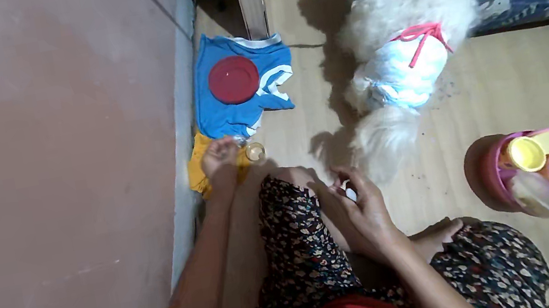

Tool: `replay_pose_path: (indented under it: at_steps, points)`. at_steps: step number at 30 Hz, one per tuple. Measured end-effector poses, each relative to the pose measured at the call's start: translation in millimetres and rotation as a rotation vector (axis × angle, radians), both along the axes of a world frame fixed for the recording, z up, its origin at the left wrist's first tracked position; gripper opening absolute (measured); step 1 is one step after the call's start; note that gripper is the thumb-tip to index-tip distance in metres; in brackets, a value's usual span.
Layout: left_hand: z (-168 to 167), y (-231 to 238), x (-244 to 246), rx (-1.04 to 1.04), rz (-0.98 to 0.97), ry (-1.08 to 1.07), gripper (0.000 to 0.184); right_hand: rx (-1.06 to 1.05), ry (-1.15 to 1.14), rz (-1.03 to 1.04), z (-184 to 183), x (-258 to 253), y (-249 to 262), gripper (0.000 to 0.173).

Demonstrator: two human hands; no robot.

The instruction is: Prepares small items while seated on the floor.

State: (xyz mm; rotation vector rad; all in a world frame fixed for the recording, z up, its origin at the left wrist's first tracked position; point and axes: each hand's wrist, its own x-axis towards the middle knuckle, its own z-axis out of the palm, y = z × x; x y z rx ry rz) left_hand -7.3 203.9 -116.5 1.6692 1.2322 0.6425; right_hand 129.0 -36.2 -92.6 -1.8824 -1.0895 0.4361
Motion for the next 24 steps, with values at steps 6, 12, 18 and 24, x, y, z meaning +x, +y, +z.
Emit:
replay_pose_path:
  at_steps: [6,12,18,24]
  points:
    - [-24.6,98.5,5.6,0.14,-0.038,0.246,0.038,-0.215,0.038,0.072,-5.6,11.2,-54.1,0.024]
    - [-66.1,146.9,23.5,0.205,-0.289,0.621,0.038,-0.368,0.117,0.002,-0.3,10.4,-100.0,0.023]
    - [-56.3,95.6,18.4,0.286,-0.124,0.277,0.058,-0.378,0.043,-0.121,-4.9,11.4,-108.2,0.019]
    - [-65.7,22.8,3.3,0.4,-0.193,0.302,0.037,-0.326,-0.138,-0.095,-9.7,0.5,-102.7,0.028]
